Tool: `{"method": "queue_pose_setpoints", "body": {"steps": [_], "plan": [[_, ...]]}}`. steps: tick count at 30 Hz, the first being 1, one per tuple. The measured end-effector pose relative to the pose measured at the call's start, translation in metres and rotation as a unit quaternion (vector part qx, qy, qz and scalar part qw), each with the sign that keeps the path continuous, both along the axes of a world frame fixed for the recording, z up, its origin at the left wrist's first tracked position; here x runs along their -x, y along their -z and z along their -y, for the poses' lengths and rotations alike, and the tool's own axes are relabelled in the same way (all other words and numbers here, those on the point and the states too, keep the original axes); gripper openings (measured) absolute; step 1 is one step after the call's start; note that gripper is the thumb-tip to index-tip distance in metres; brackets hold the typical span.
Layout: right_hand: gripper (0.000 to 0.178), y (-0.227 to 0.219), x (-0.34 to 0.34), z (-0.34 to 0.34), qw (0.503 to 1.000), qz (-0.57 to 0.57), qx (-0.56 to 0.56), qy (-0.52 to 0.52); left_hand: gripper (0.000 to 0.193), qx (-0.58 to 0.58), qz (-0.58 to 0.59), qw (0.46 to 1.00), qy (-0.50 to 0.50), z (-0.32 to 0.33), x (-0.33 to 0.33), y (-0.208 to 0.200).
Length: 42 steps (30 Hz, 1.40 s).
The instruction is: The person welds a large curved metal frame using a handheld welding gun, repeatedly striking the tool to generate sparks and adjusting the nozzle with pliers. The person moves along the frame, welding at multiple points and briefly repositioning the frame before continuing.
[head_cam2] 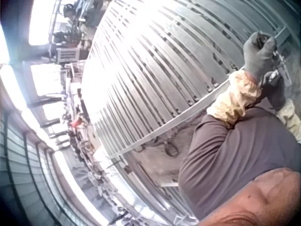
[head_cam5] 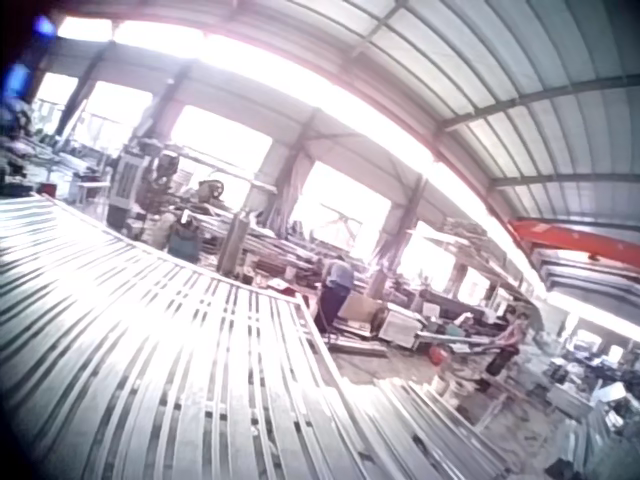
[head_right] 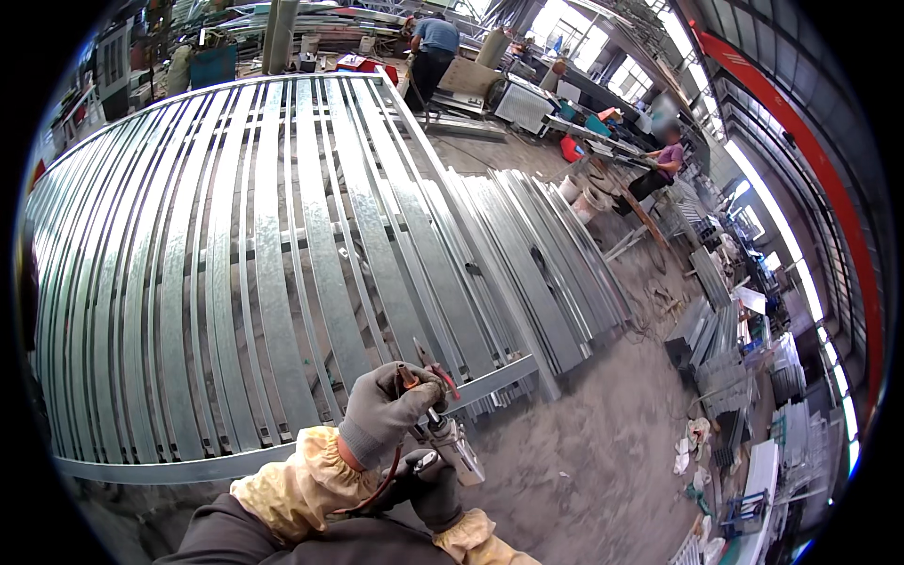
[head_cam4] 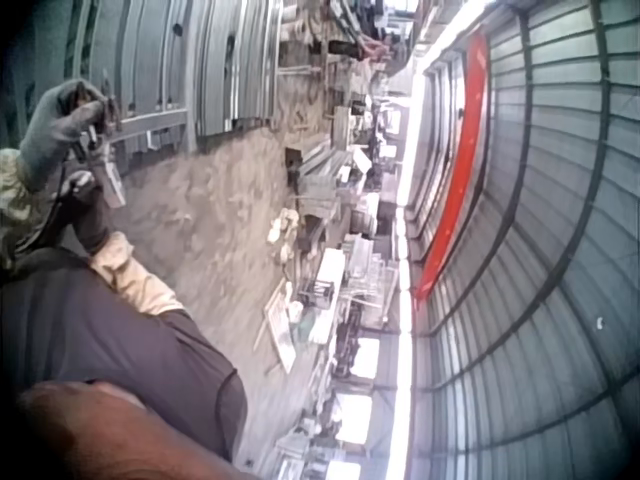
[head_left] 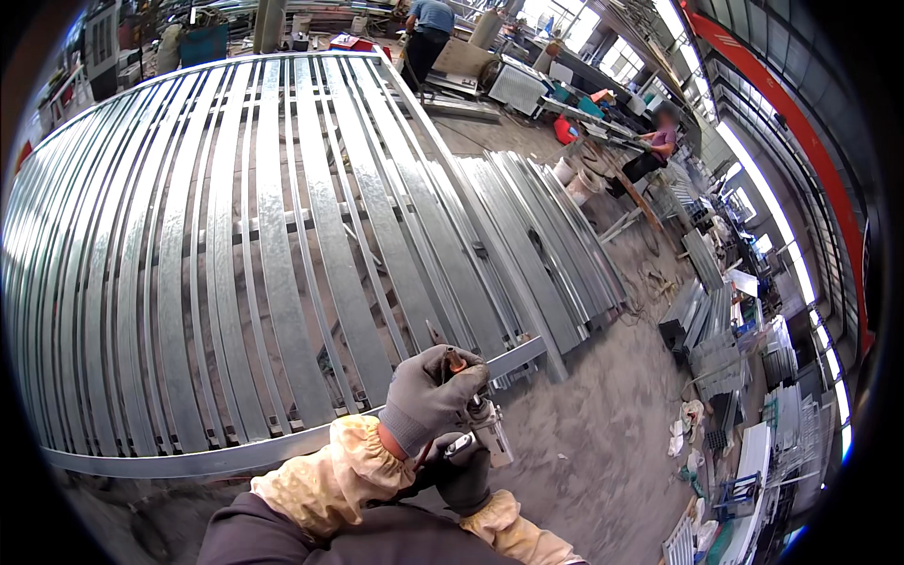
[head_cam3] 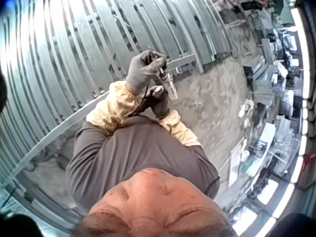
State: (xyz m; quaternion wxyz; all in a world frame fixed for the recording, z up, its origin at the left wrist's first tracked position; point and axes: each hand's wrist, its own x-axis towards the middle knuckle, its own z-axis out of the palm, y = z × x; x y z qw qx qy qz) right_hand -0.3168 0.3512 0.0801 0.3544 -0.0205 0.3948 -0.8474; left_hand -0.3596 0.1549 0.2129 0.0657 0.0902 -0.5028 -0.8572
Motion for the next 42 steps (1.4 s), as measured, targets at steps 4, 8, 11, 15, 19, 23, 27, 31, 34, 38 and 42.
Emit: {"method": "queue_pose_setpoints", "body": {"steps": [4,8,11,15,19,23,27,31,34,38,42], "plan": [[0.079,0.000,0.001,0.005,1.000,-0.001,-0.003,0.011,0.017,0.015,-0.027,0.999,-0.020,0.000,0.004,0.005],[0.081,0.000,0.004,0.009,1.000,-0.013,-0.010,0.011,0.017,0.000,-0.076,0.997,-0.027,0.001,0.007,0.009],[0.080,-0.007,0.005,0.013,0.999,-0.008,-0.032,-0.010,0.017,0.053,-0.064,0.996,-0.038,0.007,0.009,0.003],[0.078,-0.013,0.003,0.037,0.999,-0.014,0.003,0.035,0.019,0.072,-0.085,0.994,-0.017,0.020,0.021,-0.002],[0.063,-0.044,0.005,0.066,0.991,0.078,0.113,-0.009,0.022,0.115,-0.066,0.991,-0.007,0.045,0.032,-0.029],[0.072,-0.033,0.001,0.079,0.965,0.117,0.201,-0.121,0.024,0.177,-0.054,0.983,0.000,0.068,0.029,-0.061],[0.073,-0.068,-0.016,0.079,0.938,0.137,0.267,-0.177,0.024,0.239,-0.043,0.970,0.001,0.074,0.015,-0.077],[0.064,-0.071,-0.031,0.044,0.958,0.068,0.173,-0.218,0.024,0.168,-0.020,0.985,-0.030,0.047,-0.013,-0.082],[0.063,-0.080,-0.018,0.010,0.951,-0.171,0.046,-0.254,0.026,0.120,-0.021,0.992,-0.044,0.022,-0.023,-0.086],[0.072,-0.096,-0.003,-0.016,0.901,-0.237,-0.032,-0.362,0.029,0.142,-0.032,0.989,-0.039,0.000,-0.024,-0.079],[0.075,-0.097,0.037,-0.043,0.807,-0.334,-0.033,-0.486,0.028,0.119,-0.037,0.992,-0.009,-0.022,-0.023,-0.071]]}}
